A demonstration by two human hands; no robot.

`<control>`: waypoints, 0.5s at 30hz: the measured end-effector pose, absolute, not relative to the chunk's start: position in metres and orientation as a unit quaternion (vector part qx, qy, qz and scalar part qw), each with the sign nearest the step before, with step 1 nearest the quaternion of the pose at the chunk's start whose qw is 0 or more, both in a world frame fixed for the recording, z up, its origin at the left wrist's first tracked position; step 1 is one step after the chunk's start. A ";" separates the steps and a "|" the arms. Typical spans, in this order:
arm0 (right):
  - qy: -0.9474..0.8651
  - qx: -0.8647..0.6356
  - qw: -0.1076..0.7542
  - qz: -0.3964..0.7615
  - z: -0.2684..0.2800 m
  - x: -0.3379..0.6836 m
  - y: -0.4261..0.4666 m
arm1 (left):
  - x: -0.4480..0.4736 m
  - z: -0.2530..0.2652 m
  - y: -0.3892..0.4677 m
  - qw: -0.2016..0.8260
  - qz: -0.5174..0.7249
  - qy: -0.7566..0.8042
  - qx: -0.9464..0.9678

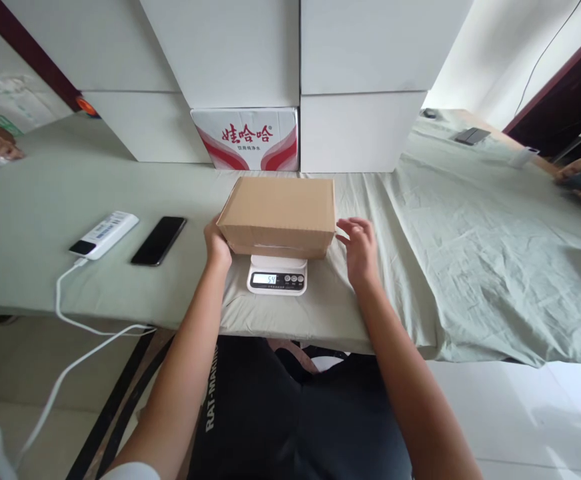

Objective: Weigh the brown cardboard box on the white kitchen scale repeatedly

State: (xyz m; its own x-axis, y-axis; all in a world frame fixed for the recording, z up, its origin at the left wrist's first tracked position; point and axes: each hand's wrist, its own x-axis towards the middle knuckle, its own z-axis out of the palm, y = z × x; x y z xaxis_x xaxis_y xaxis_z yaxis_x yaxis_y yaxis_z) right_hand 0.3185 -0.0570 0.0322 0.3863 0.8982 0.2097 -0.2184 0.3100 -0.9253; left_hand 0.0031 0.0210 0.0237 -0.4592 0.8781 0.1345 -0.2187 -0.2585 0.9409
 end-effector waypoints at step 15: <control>-0.480 -0.416 0.646 0.424 0.033 0.297 -0.069 | 0.006 0.023 0.023 0.426 0.672 0.499 0.342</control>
